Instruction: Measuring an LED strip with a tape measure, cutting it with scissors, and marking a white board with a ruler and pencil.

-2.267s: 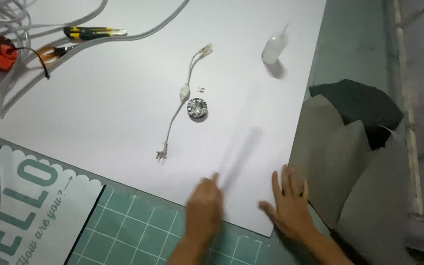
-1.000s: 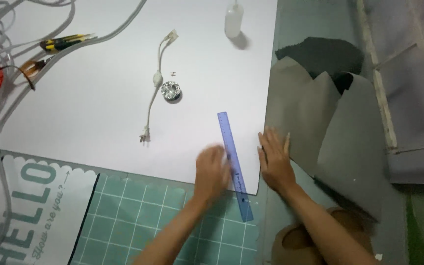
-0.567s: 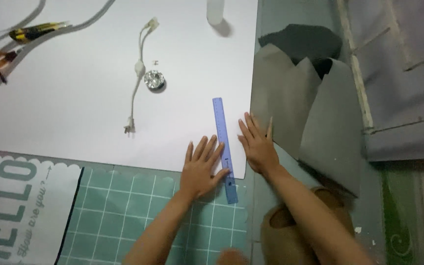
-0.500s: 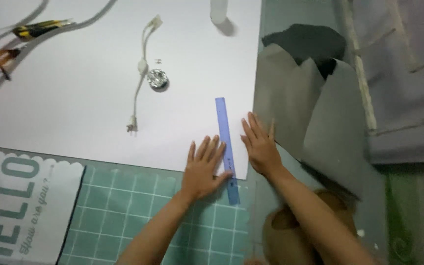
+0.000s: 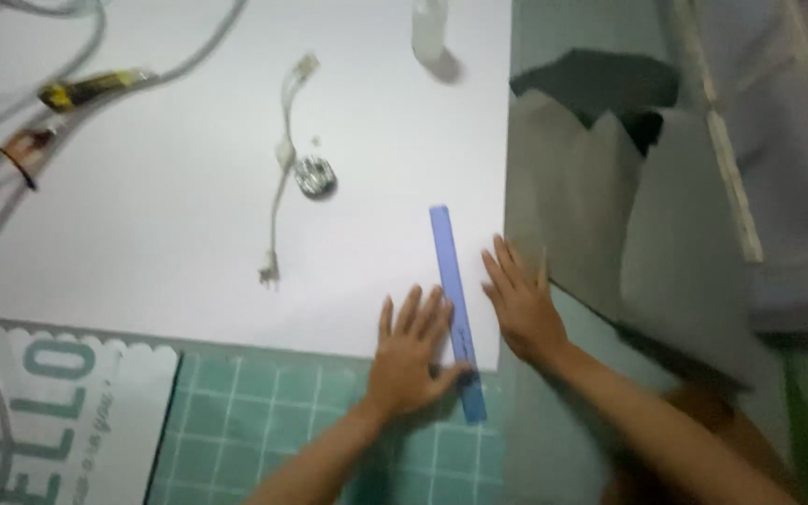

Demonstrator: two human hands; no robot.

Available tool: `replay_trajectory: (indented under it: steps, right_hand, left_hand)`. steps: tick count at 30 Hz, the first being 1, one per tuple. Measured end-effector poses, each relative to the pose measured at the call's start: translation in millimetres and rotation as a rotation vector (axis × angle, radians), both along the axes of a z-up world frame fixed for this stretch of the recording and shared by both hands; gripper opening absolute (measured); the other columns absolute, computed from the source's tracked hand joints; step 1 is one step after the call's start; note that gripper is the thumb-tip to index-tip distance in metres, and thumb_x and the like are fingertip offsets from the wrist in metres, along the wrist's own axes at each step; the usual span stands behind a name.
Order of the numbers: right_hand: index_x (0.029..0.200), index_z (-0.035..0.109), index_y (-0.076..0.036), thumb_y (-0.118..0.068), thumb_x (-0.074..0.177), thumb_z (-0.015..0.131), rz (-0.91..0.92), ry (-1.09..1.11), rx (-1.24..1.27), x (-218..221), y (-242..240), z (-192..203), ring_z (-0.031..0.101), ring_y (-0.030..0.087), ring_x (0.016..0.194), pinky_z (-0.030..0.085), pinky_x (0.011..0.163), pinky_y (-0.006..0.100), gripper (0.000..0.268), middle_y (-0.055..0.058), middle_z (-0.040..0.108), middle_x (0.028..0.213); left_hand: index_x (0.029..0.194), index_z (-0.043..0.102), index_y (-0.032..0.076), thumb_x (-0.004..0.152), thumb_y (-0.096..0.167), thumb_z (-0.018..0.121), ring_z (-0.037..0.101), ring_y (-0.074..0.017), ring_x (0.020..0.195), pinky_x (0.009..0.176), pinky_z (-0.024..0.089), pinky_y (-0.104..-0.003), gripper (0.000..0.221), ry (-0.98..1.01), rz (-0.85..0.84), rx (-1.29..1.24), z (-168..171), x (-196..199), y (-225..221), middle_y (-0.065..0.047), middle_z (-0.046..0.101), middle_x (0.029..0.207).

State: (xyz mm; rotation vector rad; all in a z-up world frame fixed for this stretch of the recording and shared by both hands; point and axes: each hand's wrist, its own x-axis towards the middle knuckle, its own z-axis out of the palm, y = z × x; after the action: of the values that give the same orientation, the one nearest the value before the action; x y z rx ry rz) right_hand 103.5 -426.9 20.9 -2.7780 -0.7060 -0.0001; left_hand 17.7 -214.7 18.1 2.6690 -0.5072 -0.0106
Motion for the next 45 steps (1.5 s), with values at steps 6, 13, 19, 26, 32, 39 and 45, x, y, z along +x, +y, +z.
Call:
replay_trajectory:
  steps: [6, 13, 19, 26, 32, 39, 45]
  right_hand:
    - [0.159, 0.027, 0.0, -0.025, 0.11, 0.032, 0.131, -0.082, 0.005, 6, -7, -12, 0.017, 0.037, 0.158, 0.007, 0.119, 0.072, 0.055, 0.022, 0.018, 0.17]
    - [0.161, 0.023, -0.004, -0.029, 0.11, 0.029, 0.024, 0.058, 0.079, 4, -1, -3, 0.015, 0.033, 0.158, 0.001, 0.124, 0.063, 0.057, 0.018, 0.018, 0.17]
    - [0.158, 0.029, 0.002, -0.023, 0.111, 0.031, -0.027, 0.041, 0.179, 4, -2, -10, 0.019, 0.038, 0.157, 0.011, 0.124, 0.061, 0.053, 0.022, 0.025, 0.167]
    - [0.157, 0.03, 0.002, -0.018, 0.111, 0.034, -0.014, -0.016, 0.249, 9, -11, -29, 0.023, 0.037, 0.155, 0.011, 0.128, 0.053, 0.05, 0.022, 0.026, 0.166]
    - [0.147, 0.045, 0.0, -0.02, 0.104, 0.045, -0.183, 0.284, 0.318, 8, -13, 16, 0.031, 0.034, 0.148, 0.02, 0.122, 0.048, 0.047, 0.019, 0.04, 0.157]
    - [0.122, 0.072, -0.016, -0.035, 0.094, 0.068, -0.46, 0.718, 0.225, 32, -14, 50, 0.07, 0.016, 0.101, 0.055, 0.086, 0.033, 0.034, 0.002, 0.076, 0.113]
    - [0.113, 0.076, -0.012, -0.019, 0.087, 0.079, -0.389, 0.682, 0.375, 38, -24, 33, 0.071, 0.022, 0.086, 0.053, 0.076, 0.039, 0.027, 0.01, 0.078, 0.096]
  left_hand:
    - [0.16, 0.036, 0.01, 0.093, 0.064, 0.062, 0.027, -0.0312, 0.156, 0.125, 0.015, -0.059, 0.089, -0.175, 0.085, -0.167, 2, -1, 0, -0.008, 0.035, 0.167]
    - [0.161, 0.034, 0.014, 0.095, 0.069, 0.053, 0.024, -0.0281, 0.157, 0.126, 0.011, -0.056, 0.087, -0.129, 0.123, -0.127, -5, 0, -11, -0.005, 0.032, 0.168]
    - [0.14, 0.057, 0.016, 0.086, 0.045, 0.074, 0.05, -0.0344, 0.127, 0.109, 0.029, -0.066, 0.064, -0.187, 0.266, -0.068, -4, 21, -30, -0.005, 0.058, 0.143]
    - [0.15, 0.05, 0.014, 0.092, 0.038, 0.072, 0.043, -0.0331, 0.141, 0.118, 0.024, -0.06, 0.066, -0.146, 0.256, -0.145, 10, -19, -34, -0.007, 0.05, 0.156]
    - [0.16, 0.031, 0.01, 0.088, 0.043, 0.079, 0.022, -0.0365, 0.154, 0.122, 0.01, -0.062, 0.093, 0.013, 0.095, -0.104, 4, -24, -23, -0.006, 0.033, 0.167]
    - [0.161, 0.03, 0.013, 0.091, 0.053, 0.071, 0.011, -0.041, 0.154, 0.118, 0.004, -0.07, 0.091, 0.058, -0.037, -0.02, -1, 10, -14, 0.001, 0.024, 0.17]
    - [0.161, 0.03, 0.028, 0.099, 0.041, 0.056, 0.01, -0.0359, 0.157, 0.121, 0.002, -0.071, 0.069, 0.219, 0.067, -0.035, 6, 31, -32, 0.012, 0.023, 0.17]
